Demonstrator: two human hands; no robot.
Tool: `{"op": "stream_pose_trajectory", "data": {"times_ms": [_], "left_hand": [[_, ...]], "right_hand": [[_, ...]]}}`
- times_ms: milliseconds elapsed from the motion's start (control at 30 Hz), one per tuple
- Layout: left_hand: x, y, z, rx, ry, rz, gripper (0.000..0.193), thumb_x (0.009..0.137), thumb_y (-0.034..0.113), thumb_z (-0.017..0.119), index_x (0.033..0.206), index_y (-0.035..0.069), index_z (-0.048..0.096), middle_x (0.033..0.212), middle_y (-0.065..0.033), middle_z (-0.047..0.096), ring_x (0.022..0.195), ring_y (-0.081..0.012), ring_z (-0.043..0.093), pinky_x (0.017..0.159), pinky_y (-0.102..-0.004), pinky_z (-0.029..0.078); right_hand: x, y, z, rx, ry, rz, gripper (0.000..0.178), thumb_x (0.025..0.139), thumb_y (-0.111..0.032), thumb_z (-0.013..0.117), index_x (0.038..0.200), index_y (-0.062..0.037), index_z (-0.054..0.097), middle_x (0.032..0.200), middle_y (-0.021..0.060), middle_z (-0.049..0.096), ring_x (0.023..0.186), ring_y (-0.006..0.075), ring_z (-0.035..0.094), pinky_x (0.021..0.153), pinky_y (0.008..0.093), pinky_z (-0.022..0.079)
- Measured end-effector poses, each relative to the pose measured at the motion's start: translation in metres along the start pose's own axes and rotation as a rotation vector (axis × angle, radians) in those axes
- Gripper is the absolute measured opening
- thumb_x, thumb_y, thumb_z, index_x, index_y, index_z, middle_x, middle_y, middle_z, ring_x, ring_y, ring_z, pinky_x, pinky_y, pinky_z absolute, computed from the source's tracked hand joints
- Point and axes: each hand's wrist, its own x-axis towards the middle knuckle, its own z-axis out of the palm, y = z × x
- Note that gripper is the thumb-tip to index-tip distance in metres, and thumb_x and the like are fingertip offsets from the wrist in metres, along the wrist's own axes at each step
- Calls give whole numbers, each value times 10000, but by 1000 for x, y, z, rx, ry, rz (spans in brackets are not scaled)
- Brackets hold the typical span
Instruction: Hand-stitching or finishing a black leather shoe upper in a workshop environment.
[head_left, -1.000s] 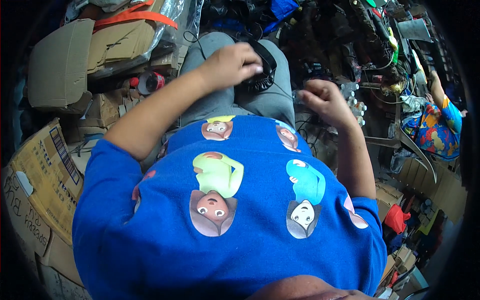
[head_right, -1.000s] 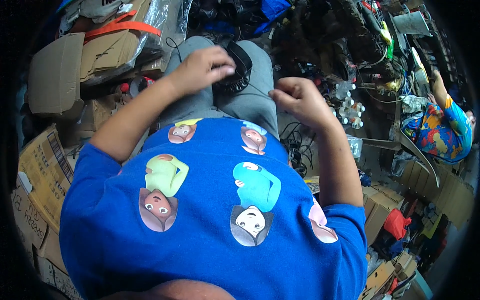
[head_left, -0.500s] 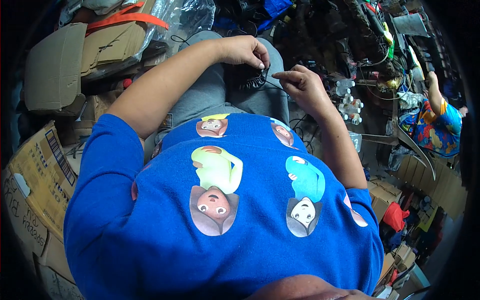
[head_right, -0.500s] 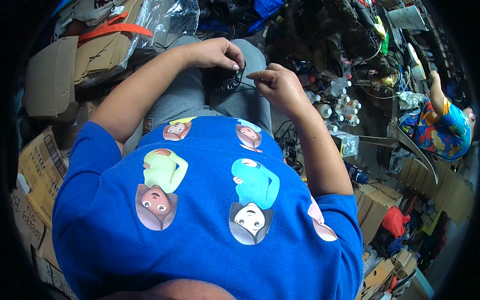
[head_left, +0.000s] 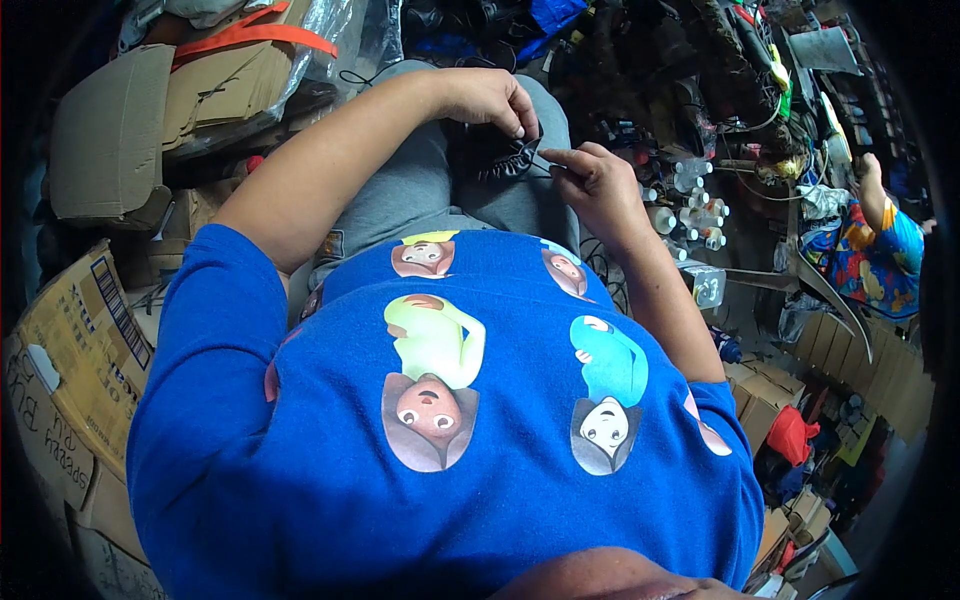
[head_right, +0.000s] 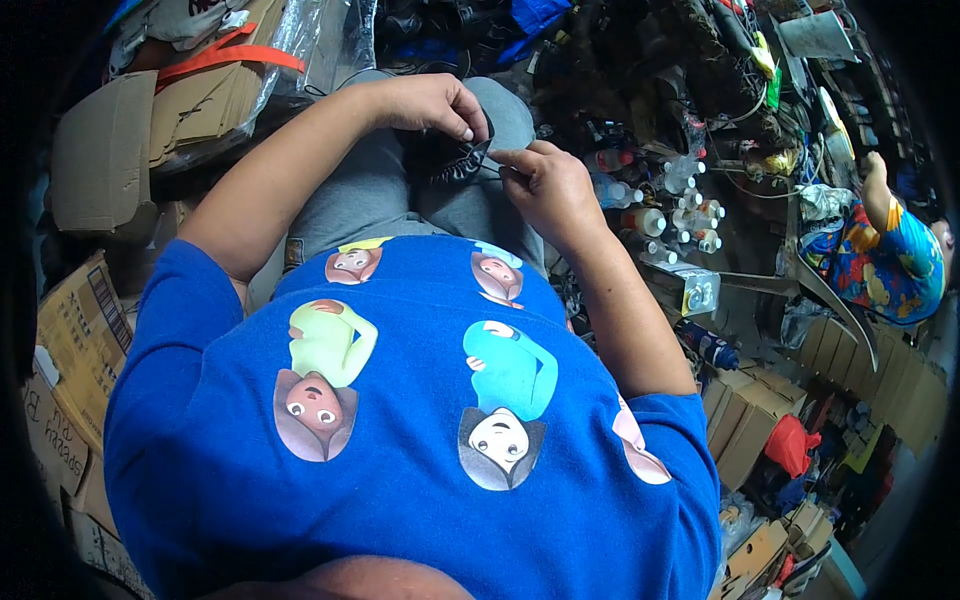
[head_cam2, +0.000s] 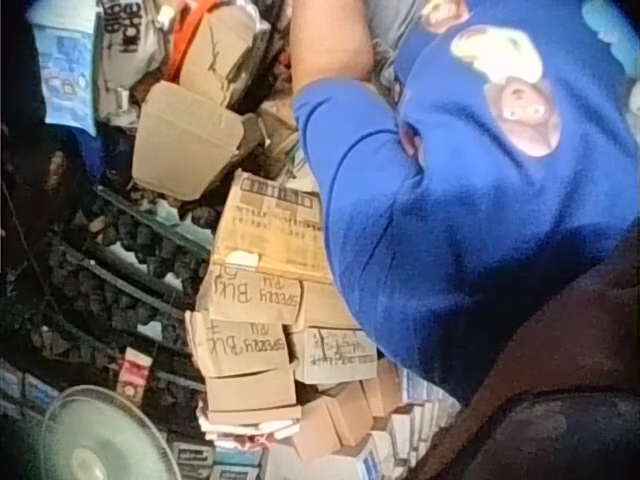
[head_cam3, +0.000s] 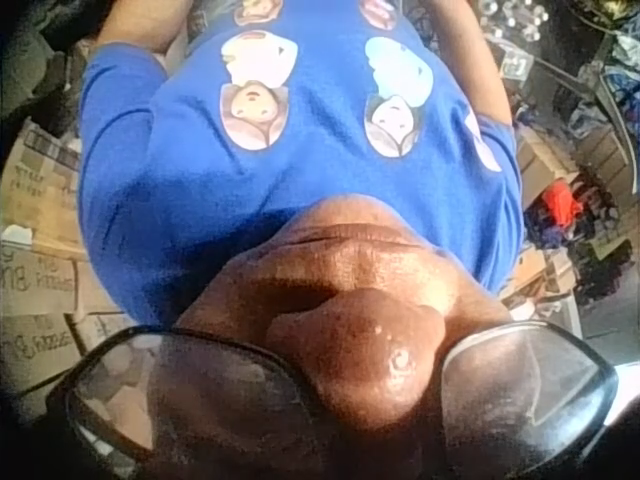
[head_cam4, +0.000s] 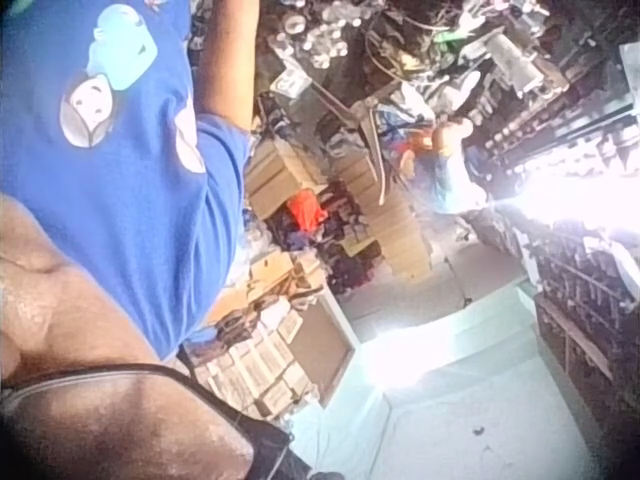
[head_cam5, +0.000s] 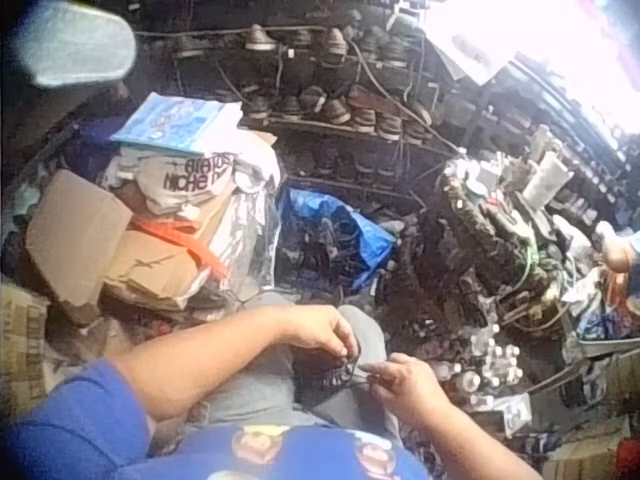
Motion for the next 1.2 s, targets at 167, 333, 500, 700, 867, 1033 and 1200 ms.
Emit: {"op": "stream_pose_trajectory", "data": {"times_ms": [167, 333, 500, 700, 867, 1033, 1200], "left_hand": [[-2, 7, 2, 33, 1, 0, 229, 803, 66, 625, 1014, 3, 687, 930, -54, 694, 895, -124, 614, 850, -266, 460], [2, 4, 9, 115, 40, 68, 196, 803, 67, 641, 988, 41, 702, 906, -52, 667, 880, -148, 610, 828, -274, 466], [-3, 1, 11, 282, 82, 209, 218, 774, 79, 681, 990, 92, 715, 921, -42, 590, 923, -180, 572, 840, -290, 451], [-5, 1, 8, 372, 78, 277, 272, 729, 81, 717, 999, 118, 722, 933, -49, 571, 936, -192, 559, 844, -293, 446], [-3, -2, 8, 382, 84, 218, 246, 711, 80, 725, 956, 106, 724, 956, -59, 570, 935, -206, 565, 837, -305, 453], [-16, -10, 15, 458, 358, 304, 309, 731, -3, 635, 1017, 98, 692, 971, -78, 554, 937, -230, 565, 834, -320, 454], [-60, -7, 41, 538, 676, 304, 412, 732, -112, 508, 1054, 93, 664, 1009, -116, 532, 884, -257, 580, 817, -344, 466]], "right_hand": [[7, -10, -5, -241, 22, -193, 203, 771, -100, 633, 955, -119, 716, 777, 130, 605, 729, 303, 612, 696, 373, 508], [15, 6, -14, -44, -80, -142, 241, 764, -48, 627, 974, -124, 718, 789, 94, 564, 736, 235, 600, 700, 330, 495], [32, 39, -17, 250, -307, -24, 271, 790, -18, 642, 1016, -144, 722, 869, 20, 526, 813, 131, 543, 732, 259, 457], [38, 64, 0, 450, -364, -63, 274, 808, -19, 666, 1072, -82, 695, 919, 12, 623, 843, 99, 552, 797, 236, 443], [29, 47, 23, 579, -189, 125, 138, 787, -66, 726, 922, -43, 711, 851, -11, 617, 787, 74, 557, 713, 229, 454], [21, 20, 13, 257, -69, 7, 201, 793, -73, 714, 993, -93, 708, 781, -4, 538, 742, 85, 523, 682, 239, 434], [3, 20, 12, 123, -19, -68, 264, 784, -58, 671, 1031, -144, 707, 780, 77, 512, 720, 207, 558, 665, 310, 466]]}}
